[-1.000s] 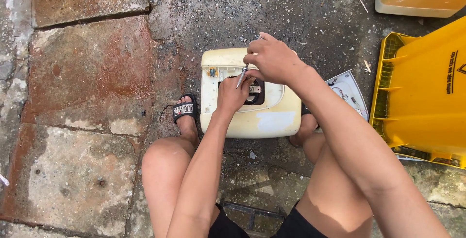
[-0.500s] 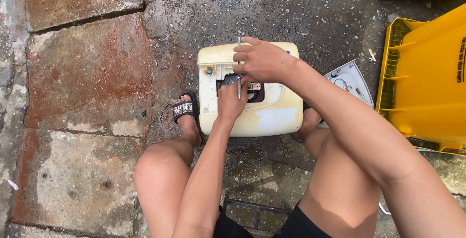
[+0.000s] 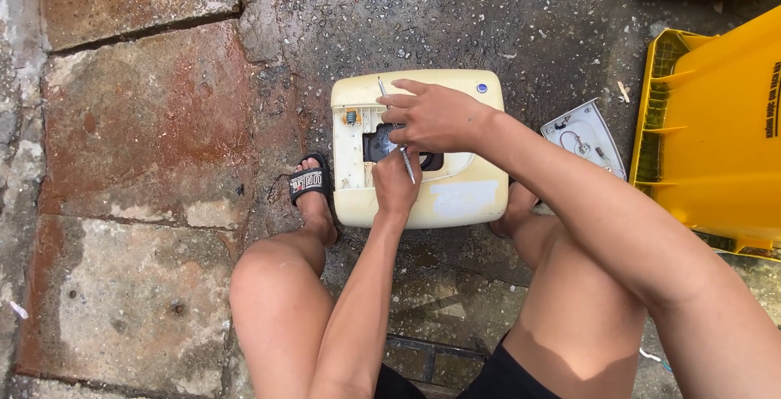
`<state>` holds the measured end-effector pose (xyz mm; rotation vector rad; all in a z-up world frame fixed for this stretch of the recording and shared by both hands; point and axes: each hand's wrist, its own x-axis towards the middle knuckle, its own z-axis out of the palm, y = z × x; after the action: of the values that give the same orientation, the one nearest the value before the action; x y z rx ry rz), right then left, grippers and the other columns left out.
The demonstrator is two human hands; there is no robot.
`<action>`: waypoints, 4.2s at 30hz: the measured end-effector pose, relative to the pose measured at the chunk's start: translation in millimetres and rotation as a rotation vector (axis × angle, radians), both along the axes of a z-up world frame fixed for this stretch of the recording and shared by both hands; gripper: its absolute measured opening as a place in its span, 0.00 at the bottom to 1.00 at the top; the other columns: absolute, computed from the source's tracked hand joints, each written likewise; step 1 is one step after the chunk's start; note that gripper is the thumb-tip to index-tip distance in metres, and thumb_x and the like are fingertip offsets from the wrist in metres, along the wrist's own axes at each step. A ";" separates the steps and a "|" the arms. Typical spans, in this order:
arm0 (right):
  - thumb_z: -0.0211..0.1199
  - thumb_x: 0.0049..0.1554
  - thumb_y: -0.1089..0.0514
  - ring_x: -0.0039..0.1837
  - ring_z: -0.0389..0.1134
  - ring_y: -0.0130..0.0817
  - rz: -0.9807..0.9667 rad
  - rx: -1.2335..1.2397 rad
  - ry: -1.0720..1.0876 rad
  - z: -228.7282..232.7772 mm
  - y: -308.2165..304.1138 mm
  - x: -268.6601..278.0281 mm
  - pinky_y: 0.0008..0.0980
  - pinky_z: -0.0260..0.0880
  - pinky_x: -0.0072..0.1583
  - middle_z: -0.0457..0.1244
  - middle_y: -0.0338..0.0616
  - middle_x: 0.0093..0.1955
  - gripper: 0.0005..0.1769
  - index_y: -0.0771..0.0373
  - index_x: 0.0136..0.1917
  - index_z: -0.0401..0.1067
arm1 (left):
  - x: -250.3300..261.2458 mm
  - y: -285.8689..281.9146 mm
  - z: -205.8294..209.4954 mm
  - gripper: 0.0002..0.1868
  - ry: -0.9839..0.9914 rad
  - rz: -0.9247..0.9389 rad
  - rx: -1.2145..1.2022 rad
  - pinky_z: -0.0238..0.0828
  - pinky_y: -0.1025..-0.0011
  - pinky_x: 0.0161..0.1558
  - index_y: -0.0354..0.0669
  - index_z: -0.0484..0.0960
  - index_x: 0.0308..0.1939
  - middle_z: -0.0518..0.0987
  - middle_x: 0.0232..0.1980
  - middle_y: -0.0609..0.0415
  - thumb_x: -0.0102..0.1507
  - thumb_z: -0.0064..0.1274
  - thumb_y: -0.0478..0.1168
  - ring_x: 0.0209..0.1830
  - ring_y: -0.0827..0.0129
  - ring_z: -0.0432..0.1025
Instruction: Securing heating element screws and nuts on an appliance using a screwdriver and a wrench.
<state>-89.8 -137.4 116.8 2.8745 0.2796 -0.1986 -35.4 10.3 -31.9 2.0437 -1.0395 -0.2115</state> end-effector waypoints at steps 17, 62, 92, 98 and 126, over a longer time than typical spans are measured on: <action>0.32 0.60 0.19 0.67 0.63 0.29 0.431 -0.121 -0.018 -42.7 -45.8 21.2 0.48 0.45 0.82 0.63 0.34 0.53 0.39 0.45 0.56 0.71 | -1.8 -3.8 -6.0 0.21 0.024 -0.003 0.019 0.73 0.52 0.25 0.42 0.72 0.21 0.73 0.16 0.44 0.66 0.53 0.46 0.24 0.43 0.76; 0.56 0.58 0.26 0.63 0.72 0.32 -0.050 0.127 -0.382 -19.8 -20.8 -8.3 0.46 0.53 0.78 0.72 0.33 0.48 0.27 0.49 0.47 0.77 | 30.6 -12.6 30.3 0.14 0.082 -0.187 -0.012 0.66 0.59 0.26 0.49 0.77 0.25 0.69 0.14 0.51 0.67 0.53 0.43 0.18 0.52 0.69; 0.42 0.63 0.22 0.52 0.72 0.33 0.182 0.066 -0.254 -50.1 -44.4 6.6 0.41 0.62 0.75 0.66 0.37 0.38 0.36 0.53 0.44 0.73 | 33.8 -2.5 -7.5 0.16 0.066 -0.117 0.073 0.70 0.52 0.27 0.41 0.71 0.22 0.74 0.19 0.42 0.65 0.53 0.39 0.25 0.42 0.75; 0.42 0.63 0.23 0.50 0.72 0.34 0.067 0.060 -0.223 -53.5 -36.3 17.2 0.42 0.65 0.70 0.66 0.37 0.37 0.36 0.53 0.44 0.74 | 35.0 -7.1 -6.9 0.15 0.057 -0.118 0.085 0.70 0.53 0.27 0.41 0.73 0.24 0.74 0.19 0.44 0.66 0.52 0.39 0.25 0.44 0.76; 0.45 0.64 0.27 0.42 0.74 0.40 -0.565 0.045 -0.070 -49.6 -8.6 -14.5 0.46 0.74 0.44 0.69 0.38 0.38 0.32 0.51 0.46 0.80 | 10.0 -31.1 2.7 0.11 0.056 -0.178 0.204 0.78 0.56 0.31 0.44 0.80 0.30 0.78 0.21 0.49 0.68 0.50 0.38 0.26 0.49 0.78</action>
<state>-104.3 -146.0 67.2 2.9218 -0.5545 -0.1896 -25.4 -20.8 -29.3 2.1115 -1.2069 -0.4822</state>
